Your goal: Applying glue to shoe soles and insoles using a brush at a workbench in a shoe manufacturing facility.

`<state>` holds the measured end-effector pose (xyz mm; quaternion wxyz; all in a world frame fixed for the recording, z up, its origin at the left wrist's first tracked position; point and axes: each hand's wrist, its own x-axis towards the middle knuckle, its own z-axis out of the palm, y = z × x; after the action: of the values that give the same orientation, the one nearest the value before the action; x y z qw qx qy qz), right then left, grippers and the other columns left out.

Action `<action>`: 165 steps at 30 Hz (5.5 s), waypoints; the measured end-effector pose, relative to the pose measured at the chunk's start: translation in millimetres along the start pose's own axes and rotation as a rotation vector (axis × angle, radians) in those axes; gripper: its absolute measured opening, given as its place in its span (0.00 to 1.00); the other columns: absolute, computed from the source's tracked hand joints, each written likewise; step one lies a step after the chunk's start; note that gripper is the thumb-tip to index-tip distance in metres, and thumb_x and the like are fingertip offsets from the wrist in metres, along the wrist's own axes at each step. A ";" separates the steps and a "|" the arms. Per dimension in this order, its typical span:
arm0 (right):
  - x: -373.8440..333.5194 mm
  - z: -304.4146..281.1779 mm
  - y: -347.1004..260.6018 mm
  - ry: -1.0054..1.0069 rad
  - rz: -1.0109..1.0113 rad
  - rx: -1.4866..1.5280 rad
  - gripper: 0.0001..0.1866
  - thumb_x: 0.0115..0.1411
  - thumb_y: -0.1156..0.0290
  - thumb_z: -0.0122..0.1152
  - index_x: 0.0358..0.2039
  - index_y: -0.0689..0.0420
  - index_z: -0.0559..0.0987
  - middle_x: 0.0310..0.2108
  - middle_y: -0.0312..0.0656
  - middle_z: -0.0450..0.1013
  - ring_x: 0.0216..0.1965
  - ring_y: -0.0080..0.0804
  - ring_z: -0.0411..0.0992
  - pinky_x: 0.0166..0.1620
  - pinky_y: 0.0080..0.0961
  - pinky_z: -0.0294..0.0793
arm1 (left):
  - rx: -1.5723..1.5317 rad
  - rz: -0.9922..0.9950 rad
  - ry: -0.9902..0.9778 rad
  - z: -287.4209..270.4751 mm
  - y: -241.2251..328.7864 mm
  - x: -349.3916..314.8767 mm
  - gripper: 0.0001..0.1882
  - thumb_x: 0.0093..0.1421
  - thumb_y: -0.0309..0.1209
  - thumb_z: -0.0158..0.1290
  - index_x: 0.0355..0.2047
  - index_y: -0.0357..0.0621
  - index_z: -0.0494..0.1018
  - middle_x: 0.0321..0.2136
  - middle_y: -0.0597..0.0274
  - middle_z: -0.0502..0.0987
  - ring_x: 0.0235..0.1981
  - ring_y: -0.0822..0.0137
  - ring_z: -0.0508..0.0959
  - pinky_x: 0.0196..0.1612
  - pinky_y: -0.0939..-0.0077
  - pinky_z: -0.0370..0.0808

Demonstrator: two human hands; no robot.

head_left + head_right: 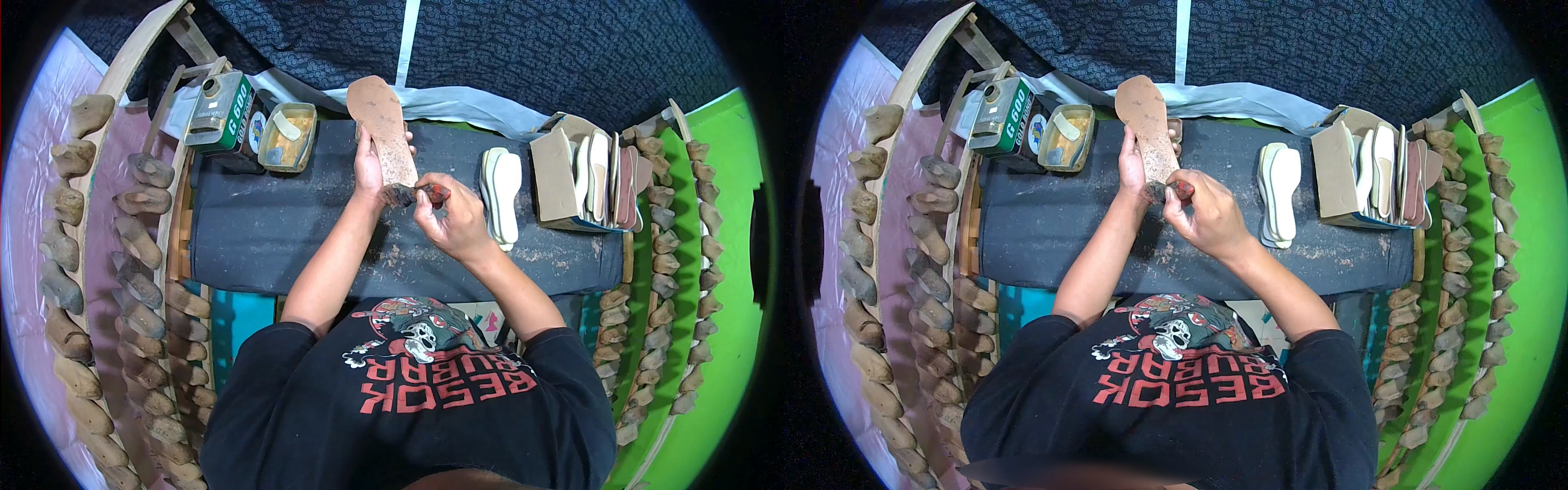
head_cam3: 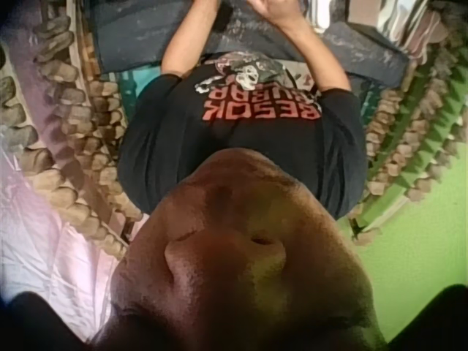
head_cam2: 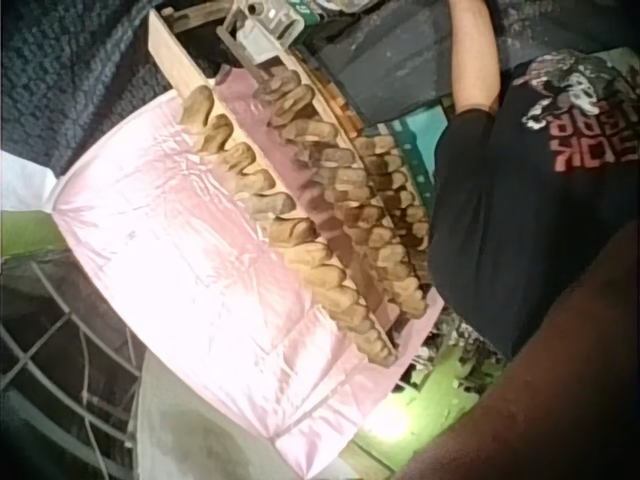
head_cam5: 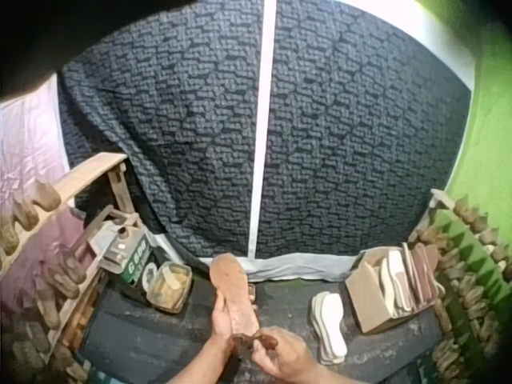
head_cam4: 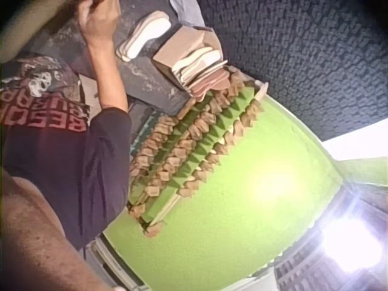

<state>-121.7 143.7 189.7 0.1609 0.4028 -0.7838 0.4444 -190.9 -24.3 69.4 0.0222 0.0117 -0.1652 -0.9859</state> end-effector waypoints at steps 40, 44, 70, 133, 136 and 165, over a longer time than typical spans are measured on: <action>17.7 2.0 8.6 0.103 0.054 -0.054 0.09 0.61 0.78 0.63 0.42 0.63 0.77 0.30 0.45 0.77 0.27 0.33 0.77 0.33 0.27 0.76 | 0.047 -0.010 -0.021 20.3 -1.6 -3.7 0.32 0.74 0.57 0.32 0.58 0.45 0.69 0.38 0.52 0.80 0.34 0.61 0.82 0.39 0.66 0.82; 4.6 -0.3 3.9 0.042 0.059 -0.071 0.09 0.60 0.79 0.63 0.41 0.64 0.77 0.28 0.44 0.76 0.27 0.32 0.77 0.33 0.26 0.76 | 0.045 0.041 -0.019 11.1 -0.1 7.2 0.31 0.74 0.57 0.31 0.58 0.45 0.68 0.38 0.52 0.80 0.34 0.61 0.82 0.40 0.65 0.82; 1.9 -23.4 22.4 0.135 0.091 -0.113 0.09 0.57 0.79 0.65 0.38 0.62 0.77 0.26 0.45 0.74 0.25 0.36 0.76 0.30 0.29 0.76 | -0.099 -0.101 -0.110 5.4 -6.7 6.8 0.32 0.73 0.58 0.35 0.59 0.46 0.69 0.41 0.48 0.81 0.35 0.57 0.83 0.40 0.65 0.83; 0.6 87.8 212.9 0.318 0.830 0.763 0.12 0.76 0.63 0.45 0.50 0.59 0.65 0.38 0.53 0.81 0.25 0.29 0.80 0.28 0.22 0.77 | 0.374 -0.033 0.347 -75.1 4.9 -130.4 0.32 0.73 0.57 0.37 0.62 0.44 0.67 0.50 0.59 0.78 0.43 0.61 0.82 0.40 0.63 0.83; 11.4 102.2 229.9 0.253 0.882 0.769 0.12 0.76 0.64 0.45 0.50 0.59 0.65 0.37 0.52 0.81 0.25 0.29 0.80 0.27 0.21 0.77 | 0.367 -0.019 0.374 -68.7 7.0 -133.6 0.31 0.74 0.55 0.37 0.63 0.46 0.67 0.49 0.58 0.78 0.44 0.60 0.82 0.40 0.63 0.83; -118.1 70.5 104.4 0.245 1.141 1.081 0.32 0.75 0.45 0.38 0.62 0.61 0.67 0.51 0.46 0.76 0.46 0.32 0.76 0.47 0.31 0.76 | 0.414 -0.501 0.004 -64.8 -17.5 -110.2 0.31 0.74 0.53 0.40 0.66 0.45 0.61 0.48 0.53 0.79 0.41 0.61 0.83 0.40 0.68 0.84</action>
<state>-121.4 172.4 19.4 -0.2242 -0.0904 -0.5217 0.8181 -79.5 -23.6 4.1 -0.2238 0.0581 -0.3540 -0.9062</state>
